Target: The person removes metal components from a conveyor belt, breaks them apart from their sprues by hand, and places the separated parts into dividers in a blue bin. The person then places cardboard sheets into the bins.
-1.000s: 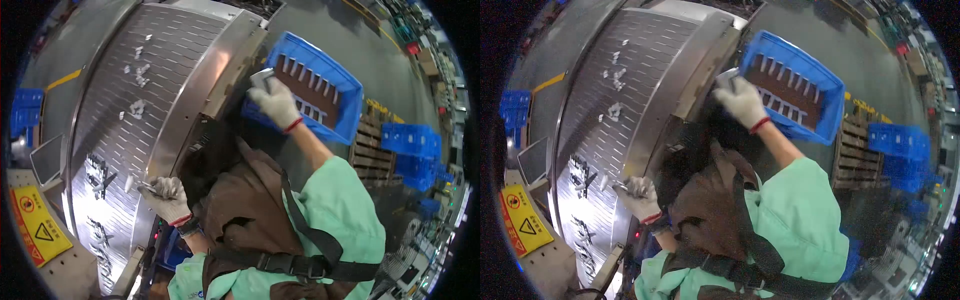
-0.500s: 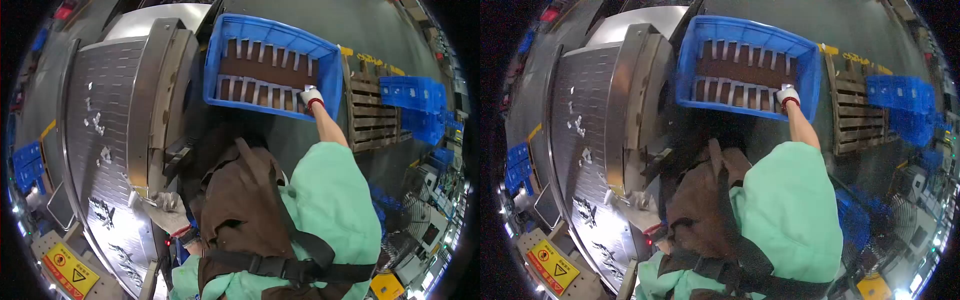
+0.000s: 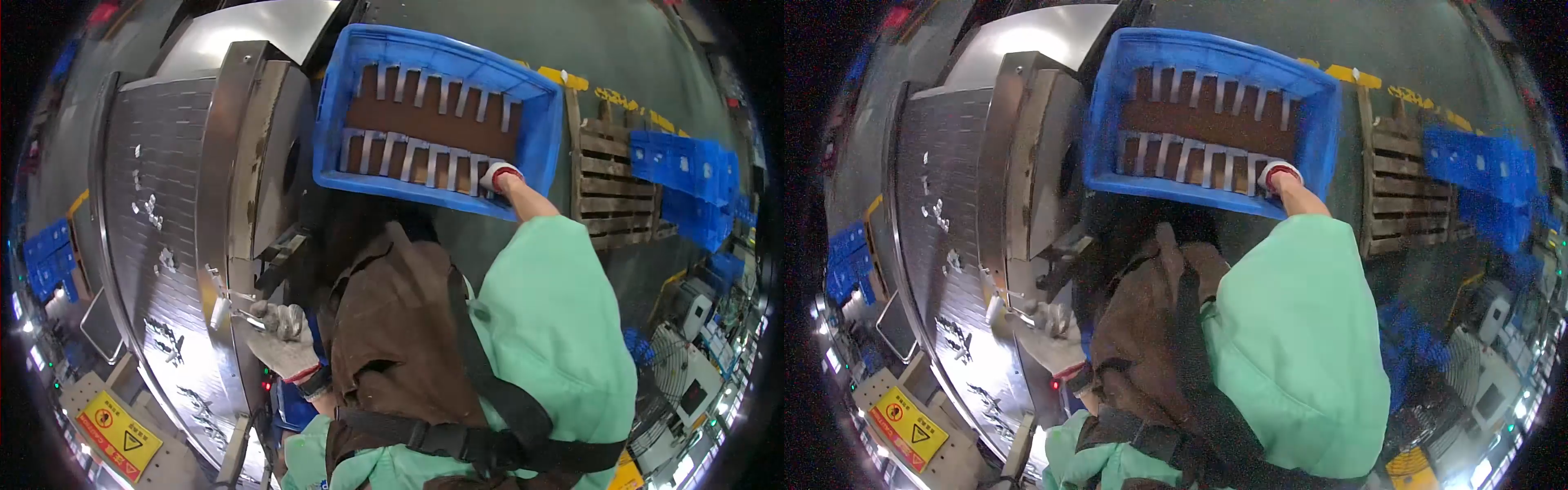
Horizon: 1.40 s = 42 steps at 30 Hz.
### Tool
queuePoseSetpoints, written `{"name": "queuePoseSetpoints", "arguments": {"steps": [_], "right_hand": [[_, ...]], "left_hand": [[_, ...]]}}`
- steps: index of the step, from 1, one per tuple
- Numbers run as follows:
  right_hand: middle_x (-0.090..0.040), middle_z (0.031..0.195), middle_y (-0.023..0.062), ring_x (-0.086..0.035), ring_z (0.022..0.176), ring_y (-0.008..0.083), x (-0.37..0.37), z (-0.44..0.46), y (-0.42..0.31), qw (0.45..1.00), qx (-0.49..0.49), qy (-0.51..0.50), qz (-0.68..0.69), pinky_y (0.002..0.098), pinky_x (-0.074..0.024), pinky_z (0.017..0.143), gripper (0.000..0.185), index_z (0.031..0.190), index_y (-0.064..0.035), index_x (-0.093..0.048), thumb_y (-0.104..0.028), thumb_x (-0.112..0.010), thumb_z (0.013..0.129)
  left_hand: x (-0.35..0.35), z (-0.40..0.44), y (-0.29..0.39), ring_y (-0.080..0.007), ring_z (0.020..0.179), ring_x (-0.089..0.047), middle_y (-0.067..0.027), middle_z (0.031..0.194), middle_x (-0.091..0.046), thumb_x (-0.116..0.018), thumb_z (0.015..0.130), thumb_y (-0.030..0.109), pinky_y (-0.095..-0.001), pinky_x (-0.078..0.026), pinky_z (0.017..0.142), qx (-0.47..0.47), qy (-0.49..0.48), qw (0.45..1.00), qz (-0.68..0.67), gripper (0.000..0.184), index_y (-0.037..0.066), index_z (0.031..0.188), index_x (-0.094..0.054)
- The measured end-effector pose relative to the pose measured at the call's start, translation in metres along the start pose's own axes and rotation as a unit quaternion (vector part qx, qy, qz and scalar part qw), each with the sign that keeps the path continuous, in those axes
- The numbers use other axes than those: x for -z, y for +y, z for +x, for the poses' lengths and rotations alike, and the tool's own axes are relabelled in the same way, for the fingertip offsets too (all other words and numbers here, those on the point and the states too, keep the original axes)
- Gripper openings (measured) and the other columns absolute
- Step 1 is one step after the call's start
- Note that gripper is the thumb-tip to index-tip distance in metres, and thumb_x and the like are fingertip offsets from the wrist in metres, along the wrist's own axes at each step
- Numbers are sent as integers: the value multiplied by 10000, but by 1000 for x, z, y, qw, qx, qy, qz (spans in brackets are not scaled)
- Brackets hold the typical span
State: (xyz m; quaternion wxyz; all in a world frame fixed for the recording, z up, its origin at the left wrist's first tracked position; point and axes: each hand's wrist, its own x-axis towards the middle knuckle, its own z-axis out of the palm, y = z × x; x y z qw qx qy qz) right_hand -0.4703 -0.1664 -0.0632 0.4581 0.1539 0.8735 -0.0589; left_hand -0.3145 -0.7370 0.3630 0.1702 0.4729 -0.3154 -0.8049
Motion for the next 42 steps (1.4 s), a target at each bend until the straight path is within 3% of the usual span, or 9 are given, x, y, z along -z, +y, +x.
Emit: {"name": "queuePoseSetpoints", "arguments": {"steps": [1, 5, 18, 24, 25, 28, 33, 36, 42], "right_hand": [[-752, 1416, 170, -745, 1288, 301, -5, 22, 31, 973, 142, 55, -173, 466, -573, 1064, 540, 1322, -76, -801, -474, -643, 994], [-776, 1313, 230, -758, 1218, 396, 126, -145, -85, 987, 74, -38, -136, 502, -581, 1037, 581, 1256, -42, -818, -521, -603, 1007], [-742, 1273, 346, -727, 1223, 472, 88, -139, -93, 998, 43, 20, 41, 534, -554, 1059, 698, 1185, 56, -811, -585, -616, 988], [-775, 1217, 296, -741, 1195, 447, 131, -183, -110, 992, 97, 74, 25, 517, -580, 1022, 719, 1285, 22, -773, -622, -647, 990], [-783, 1211, 276, -748, 1176, 445, 143, -208, -127, 984, 119, 120, 54, 515, -585, 1019, 723, 1317, 10, -758, -622, -678, 976], [-780, 1237, 237, -748, 1171, 430, 178, -307, -200, 912, 302, 214, 176, 508, -587, 1038, 736, 1403, -23, -704, -556, -816, 908], [-729, 1272, 135, -727, 1150, 346, 157, -425, -321, 669, 718, 144, 128, 482, -560, 989, 687, 1309, -105, -721, -570, -878, 828], [-730, 890, 68, -744, 836, 317, 141, -456, -360, 665, 724, 140, 113, 462, -544, 766, 442, 1063, -137, -746, -542, -820, 900], [-778, 942, 136, -763, 856, 332, 92, -474, -432, 649, 726, 40, 225, 405, -587, 792, 261, 1088, -47, -798, -244, -831, 920]], "left_hand": [[-2, -4, -5, -119, 465, -336, 2, 660, -502, -695, 1076, 543, -300, -321, 464, -8, 0, 1000, -17, 491, 64, 966, -679], [14, -2, -5, -101, 456, -312, 37, 585, -374, -668, 1091, 540, -299, -267, 462, -6, -43, 997, -71, 512, 42, 972, -689], [-25, -16, -16, -109, 401, -269, 30, 504, -368, -611, 1105, 613, -303, -236, 426, 8, 57, 998, -36, 554, 105, 890, -657], [-53, -32, -18, -116, 426, -340, 29, 567, -421, -537, 1131, 605, -284, -295, 420, -42, 203, 970, 129, 559, 106, 905, -647], [-20, -25, -18, -122, 486, -426, 16, 624, -448, -498, 1137, 588, -285, -345, 424, -100, 79, 957, 260, 560, 85, 963, -673], [-46, -33, -17, -104, 583, -514, -2, 718, -538, -504, 1141, 555, -288, -407, 481, -88, 112, 944, 297, 545, 55, 1094, -715], [-15, -33, -10, -232, 925, -703, -146, 1019, -757, -517, 1156, 387, -425, -549, 837, -155, -105, 844, 502, 495, -51, 1236, -733], [33, -16, 3, -419, 1023, -735, -240, 1156, -772, -522, 1152, 257, -474, -559, 911, -376, -196, 625, 655, 392, -20, 1383, -676], [46, -34, 17, -481, 1042, -736, -274, 1136, -759, -611, 1111, 213, -499, -575, 872, -323, 27, 783, 531, 264, 45, 1290, -708]]}}
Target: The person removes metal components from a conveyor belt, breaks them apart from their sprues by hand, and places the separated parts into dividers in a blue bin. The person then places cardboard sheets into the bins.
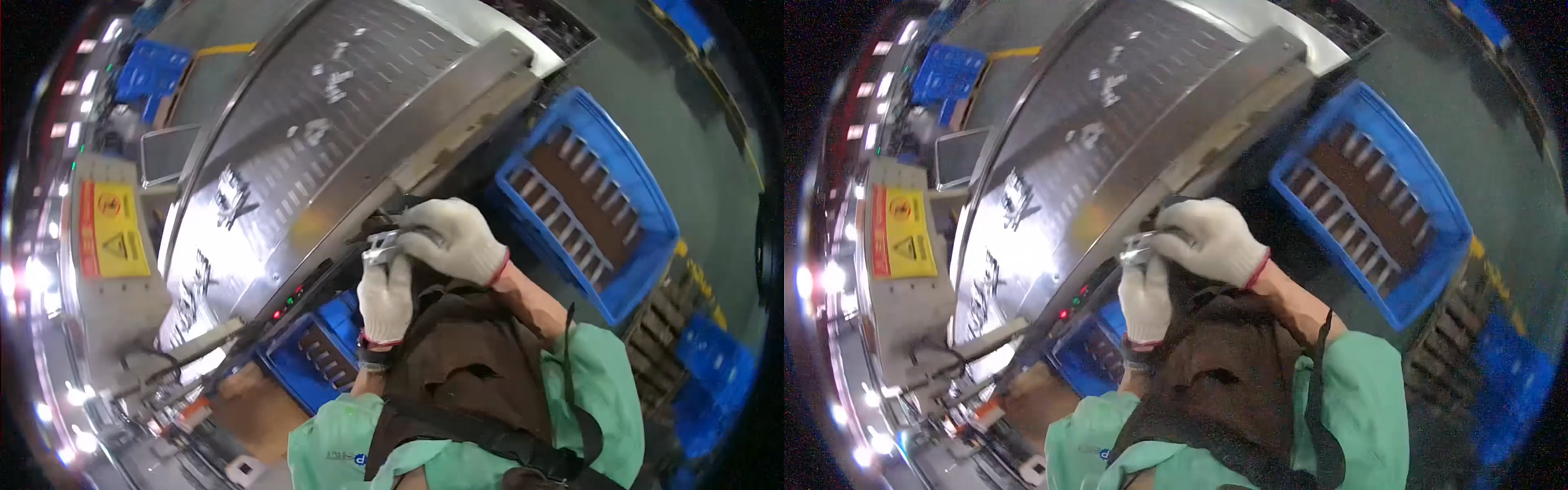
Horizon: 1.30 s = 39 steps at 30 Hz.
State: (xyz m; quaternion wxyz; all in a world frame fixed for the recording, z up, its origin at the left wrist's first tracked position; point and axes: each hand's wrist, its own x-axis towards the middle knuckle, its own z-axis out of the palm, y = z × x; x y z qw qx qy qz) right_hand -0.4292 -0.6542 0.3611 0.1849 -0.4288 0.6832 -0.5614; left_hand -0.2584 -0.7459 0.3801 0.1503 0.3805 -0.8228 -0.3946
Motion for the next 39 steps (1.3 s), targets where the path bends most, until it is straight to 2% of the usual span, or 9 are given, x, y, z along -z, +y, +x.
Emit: {"name": "queuePoseSetpoints", "arguments": {"steps": [2, 4, 5, 8, 13, 16, 19, 27, 39], "right_hand": [[-768, 924, 122, -750, 830, 208, -37, 12, 17, 979, -122, -47, 158, 387, -592, 774, 292, 1017, -27, -784, -314, -738, 989], [-752, 929, 67, -698, 830, 142, -85, 13, 61, 936, -132, -184, 269, 352, -579, 732, 319, 1049, -47, -786, -343, -669, 1057], [-743, 945, 26, -678, 832, 125, -111, -3, 42, 751, -432, -200, 456, 312, -565, 745, 352, 1101, -71, -776, -373, -595, 1115], [-759, 958, 40, -703, 865, 135, -145, -9, 31, 762, -417, -202, 452, 316, -581, 760, 387, 1148, -64, -777, -408, -602, 1121], [-810, 1096, 165, -785, 940, 267, -145, 50, -42, 941, -166, -159, -247, 427, -604, 901, 475, 1150, -40, -821, -482, -817, 975], [-797, 1173, 138, -734, 1029, 264, -118, 108, 3, 990, -104, -73, -52, 436, -572, 944, 448, 1327, -27, -735, -363, -769, 1034], [-592, 1606, 249, -577, 1489, 333, -108, 158, -69, 879, -55, 23, -474, 410, -408, 1264, 762, 1592, 43, -541, -493, -680, 1068], [-748, 1376, 197, -718, 1247, 381, -291, 157, -5, 836, 144, -272, -453, 472, -541, 1076, 509, 1343, -63, -755, -483, -614, 1092], [-759, 1316, 201, -702, 1217, 419, -328, 162, 12, 841, 184, -262, -436, 488, -533, 1052, 481, 1296, -43, -770, -442, -575, 1110]], "left_hand": [[21, 5, -11, -439, 933, -758, -223, 1022, -779, -719, 1066, 266, -490, -584, 834, 130, -42, 986, -96, 298, 52, 1274, -722], [36, -2, -39, -419, 881, -759, -189, 941, -777, -785, 1017, 261, -477, -587, 785, -77, 9, 996, -32, 272, 65, 1203, -755], [55, 3, -34, -416, 866, -755, -176, 909, -774, -828, 973, 258, -466, -587, 747, -159, -22, 987, 10, 234, 73, 1105, -774], [101, 7, -59, -410, 899, -766, -185, 959, -776, -774, 1001, 280, -446, -591, 805, -147, -121, 981, 35, 241, 56, 1091, -776], [168, -15, -104, -143, 577, -629, -67, 734, -671, -640, 1114, 320, -316, -521, 562, 232, 105, 863, -437, 312, 11, 1073, -640], [193, -40, -161, -142, 524, -598, -69, 742, -681, -653, 1111, 320, -286, -482, 497, 208, 273, 783, -519, 320, 15, 1026, -606], [201, -95, -193, -125, 561, -614, -68, 803, -695, -731, 1041, 323, -290, -497, 508, 313, 350, 782, -410, 316, 23, 1103, -656], [88, -313, -379, -332, 952, -768, -204, 1076, -799, -732, 938, 338, -464, -583, 873, 564, 554, 574, -212, 517, -11, 1318, -697], [19, -500, -568, -550, 1223, -660, -318, 1339, -695, -600, 1021, 296, -565, -540, 1070, 638, 391, 653, 118, 433, 51, 1364, -699]]}}
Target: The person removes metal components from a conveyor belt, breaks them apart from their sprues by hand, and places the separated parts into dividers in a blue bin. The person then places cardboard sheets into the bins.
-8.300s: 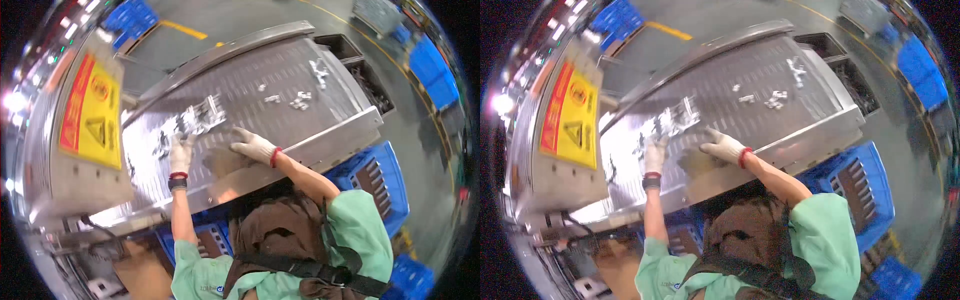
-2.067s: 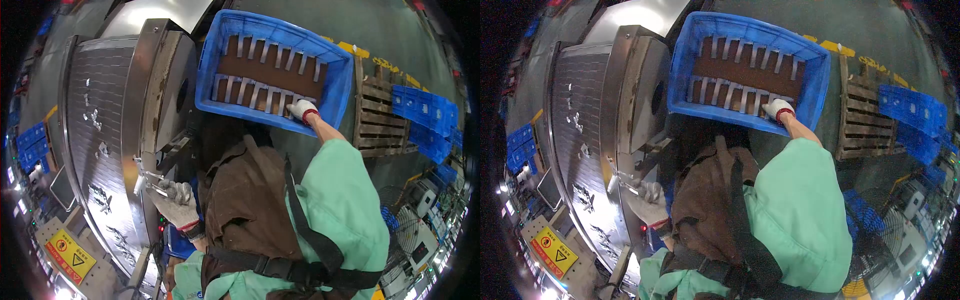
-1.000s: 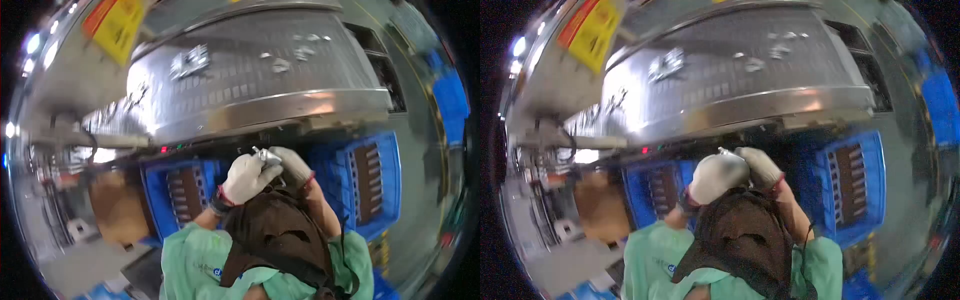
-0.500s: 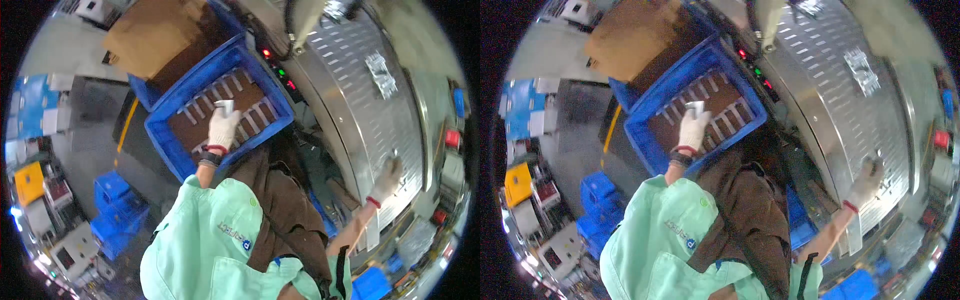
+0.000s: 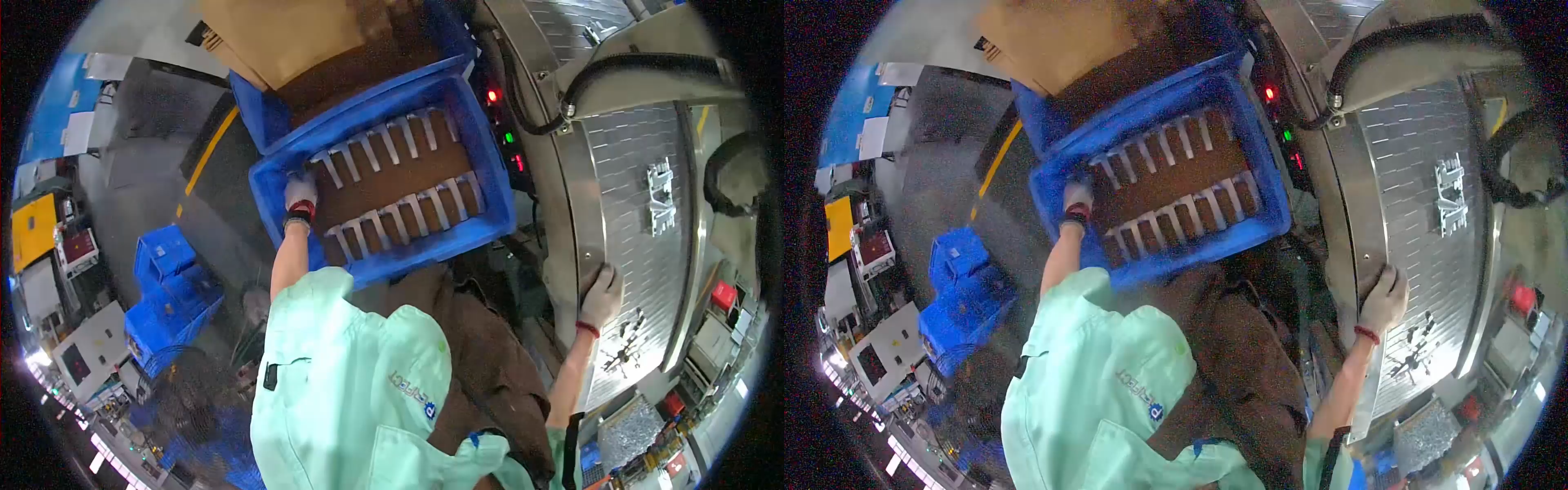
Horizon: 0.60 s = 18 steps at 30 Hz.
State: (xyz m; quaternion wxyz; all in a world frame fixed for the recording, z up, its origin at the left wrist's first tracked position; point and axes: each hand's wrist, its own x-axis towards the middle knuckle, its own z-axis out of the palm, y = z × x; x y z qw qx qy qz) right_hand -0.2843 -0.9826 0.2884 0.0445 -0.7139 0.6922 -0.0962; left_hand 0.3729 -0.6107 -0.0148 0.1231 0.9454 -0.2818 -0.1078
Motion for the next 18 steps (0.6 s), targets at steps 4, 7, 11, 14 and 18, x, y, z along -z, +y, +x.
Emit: {"name": "queuePoseSetpoints", "arguments": {"steps": [4, 7, 11, 14, 18], "right_hand": [[-757, 1307, 213, -700, 1212, 429, 3, -1, -4, 1000, -7, -6, 2, 500, -533, 1049, 491, 1294, -26, -764, -443, -579, 1112], [-756, 1292, 222, -703, 1201, 430, 8, -3, -12, 1000, -7, -10, -2, 508, -535, 1040, 482, 1285, -21, -764, -435, -590, 1109], [-765, 1247, 221, -708, 1177, 431, -2, -5, 0, 1000, 2, 23, -6, 513, -540, 1026, 446, 1250, -43, -779, -427, -611, 1100], [-773, 1268, 186, -710, 1174, 419, -18, -11, 9, 994, -32, 40, -95, 527, -543, 1041, 427, 1267, -111, -789, -459, -607, 1100], [-775, 1230, 148, -702, 1175, 375, 0, -11, -10, 997, -25, 77, 13, 507, -503, 1078, 401, 1166, -156, -804, -503, -630, 1063]], "left_hand": [[32, 4, 43, -527, 1415, -551, -313, 1567, -571, -572, 1048, 304, -534, -459, 1205, 56, -24, 992, -106, 541, 51, 1525, -613], [42, 3, 59, -503, 1493, -489, -313, 1635, -509, -589, 1052, 329, -523, -409, 1252, 82, -77, 989, -94, 602, 48, 1583, -557], [82, -7, 99, -498, 1471, -516, -310, 1595, -548, -601, 1048, 315, -536, -424, 1235, 137, -155, 978, -43, 567, 43, 1545, -584], [35, 11, 35, -481, 1346, -603, -271, 1478, -643, -626, 1052, 337, -547, -498, 1120, -100, -201, 971, 82, 489, 37, 1436, -663], [94, -24, 140, -481, 1078, -715, -283, 1266, -743, -622, 1098, 414, -542, -577, 914, 113, -112, 969, -190, 483, 0, 1333, -702]]}}
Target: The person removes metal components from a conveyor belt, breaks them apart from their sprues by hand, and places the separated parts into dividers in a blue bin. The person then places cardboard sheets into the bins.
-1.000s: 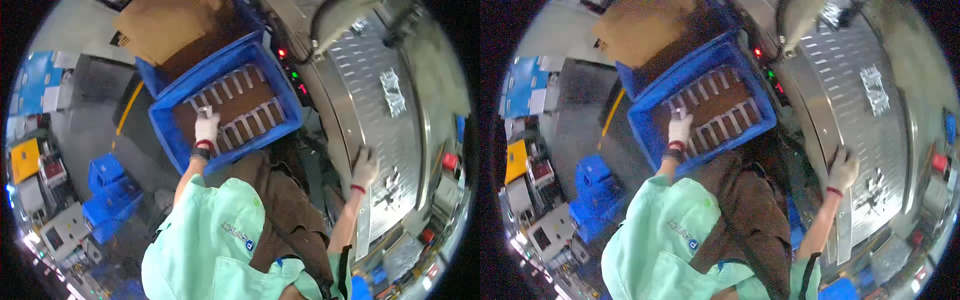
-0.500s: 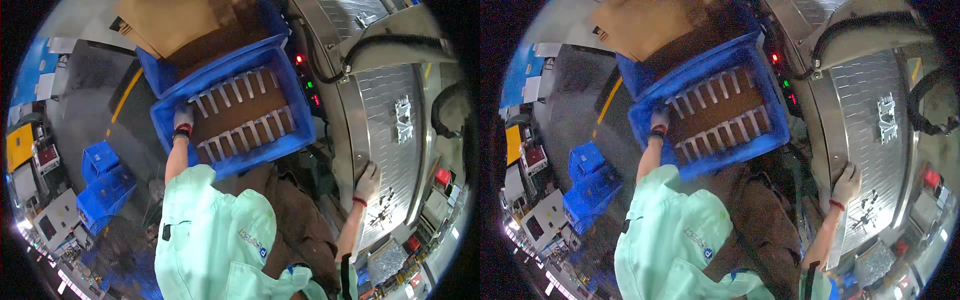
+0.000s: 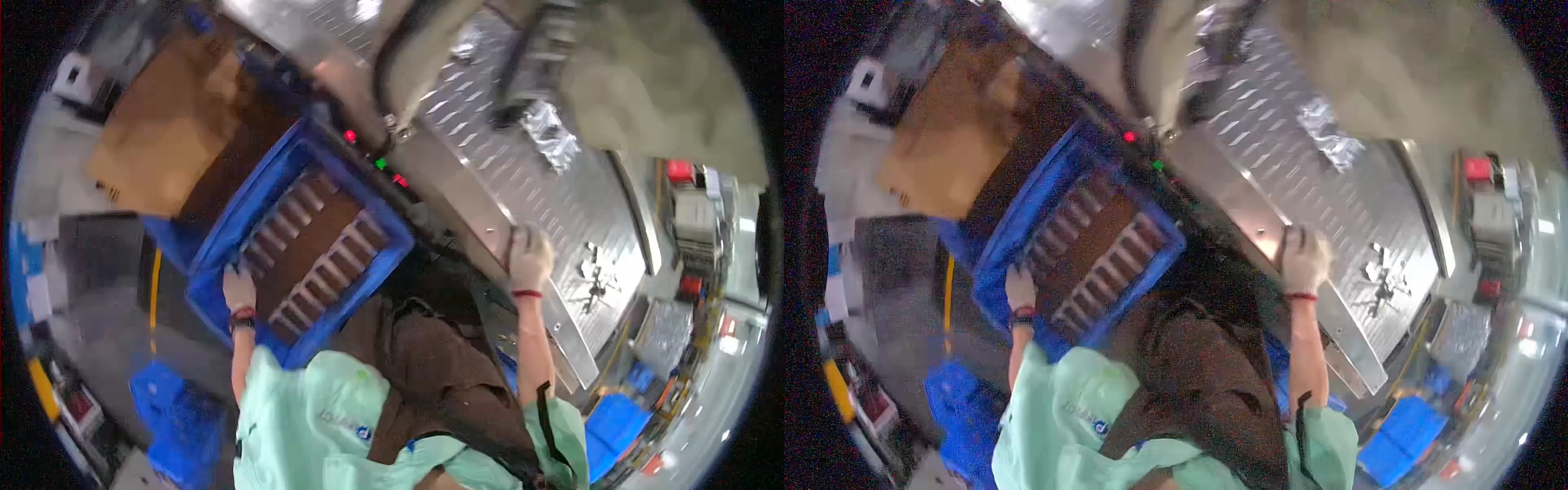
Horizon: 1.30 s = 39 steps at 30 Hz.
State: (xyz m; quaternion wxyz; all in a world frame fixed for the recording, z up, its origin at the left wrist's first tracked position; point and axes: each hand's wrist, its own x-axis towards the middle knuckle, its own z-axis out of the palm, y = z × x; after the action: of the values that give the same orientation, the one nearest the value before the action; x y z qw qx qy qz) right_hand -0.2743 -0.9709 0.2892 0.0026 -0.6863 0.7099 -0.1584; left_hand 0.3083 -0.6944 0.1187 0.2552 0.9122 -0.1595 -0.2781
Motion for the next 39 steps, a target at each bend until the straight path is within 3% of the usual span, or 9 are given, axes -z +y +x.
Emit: {"name": "queuePoseSetpoints", "arguments": {"steps": [2, 3, 4, 7, 11, 17, 20, 27, 39], "right_hand": [[-777, 1209, 156, -699, 1163, 388, 16, 7, -13, 997, -48, -45, 46, 520, -486, 1080, 343, 1160, -163, -806, -437, -631, 1050], [-779, 1190, 155, -700, 1154, 387, 17, 9, -11, 997, -38, -46, 39, 526, -484, 1074, 339, 1151, -166, -807, -437, -629, 1049], [-779, 1188, 153, -700, 1155, 390, 25, 10, -16, 997, -40, -52, 37, 520, -500, 1053, 329, 1145, -160, -807, -424, -638, 1047], [-784, 1180, 157, -704, 1155, 405, 25, 11, 2, 997, -20, -62, 51, 522, -522, 1036, 328, 1146, -142, -807, -412, -654, 1039], [-789, 1177, 192, -733, 1100, 430, 56, 24, 17, 980, -44, -125, 146, 513, -574, 1002, 452, 1291, -104, -752, -415, -742, 962], [-673, 1452, 119, -587, 1410, 391, 30, 49, 102, 996, 18, 40, 79, 570, -472, 1156, 553, 1425, -146, -656, -410, -774, 953], [-567, 1594, 106, -443, 1535, 391, 49, 81, 173, 995, -1, -82, 48, 628, -369, 1222, 523, 1448, -222, -621, -422, -738, 980], [-639, 1521, 157, -539, 1482, 376, 108, 57, 333, 972, -154, -172, -46, 594, -298, 1295, 336, 1371, -226, -662, -277, -656, 1039], [-680, 1365, 160, -622, 1318, 378, 150, -7, 473, 969, -216, 107, -46, 597, -405, 1163, 417, 1324, -140, -704, -411, -717, 1007]], "left_hand": [[-24, -27, 35, -497, 1061, -687, -295, 1174, -740, -580, 1121, 364, -500, -560, 931, -372, 131, 904, 164, 447, -37, 1292, -676], [-20, -76, 126, -493, 1088, -680, -285, 1189, -733, -597, 1111, 322, -488, -552, 963, -197, 17, 980, 20, 395, -29, 1267, -690], [-31, -85, 138, -476, 1089, -680, -261, 1192, -733, -626, 1093, 262, -481, -548, 972, -439, 61, 870, 217, 310, -11, 1205, -720], [-79, -164, 267, -408, 1072, -723, -217, 1122, -740, -650, 1094, 224, -480, -564, 933, -375, -103, 916, -101, 229, 18, 1155, -726], [-134, -236, 402, -252, 881, -682, -128, 998, -730, -729, 1092, 262, -396, -572, 835, -360, -327, 862, -143, 279, 34, 1241, -669], [-268, -255, 549, -284, 947, -734, -144, 1041, -751, -782, 1004, 579, -457, -591, 878, -584, -228, 777, 61, 686, 79, 1433, -590], [-335, -236, 595, -373, 960, -745, -227, 1102, -777, -741, 1015, 602, -474, -578, 915, -655, -129, 735, 116, 727, 58, 1472, -589], [-373, -284, 628, -256, 824, -717, -184, 971, -740, -650, 1066, 458, -417, -551, 740, -546, -260, 784, 143, 500, 16, 1293, -704], [-398, -274, 619, -127, 565, -542, -42, 769, -613, -607, 1070, 375, -333, -442, 528, -477, -281, 829, 77, 325, 72, 1138, -704]]}}
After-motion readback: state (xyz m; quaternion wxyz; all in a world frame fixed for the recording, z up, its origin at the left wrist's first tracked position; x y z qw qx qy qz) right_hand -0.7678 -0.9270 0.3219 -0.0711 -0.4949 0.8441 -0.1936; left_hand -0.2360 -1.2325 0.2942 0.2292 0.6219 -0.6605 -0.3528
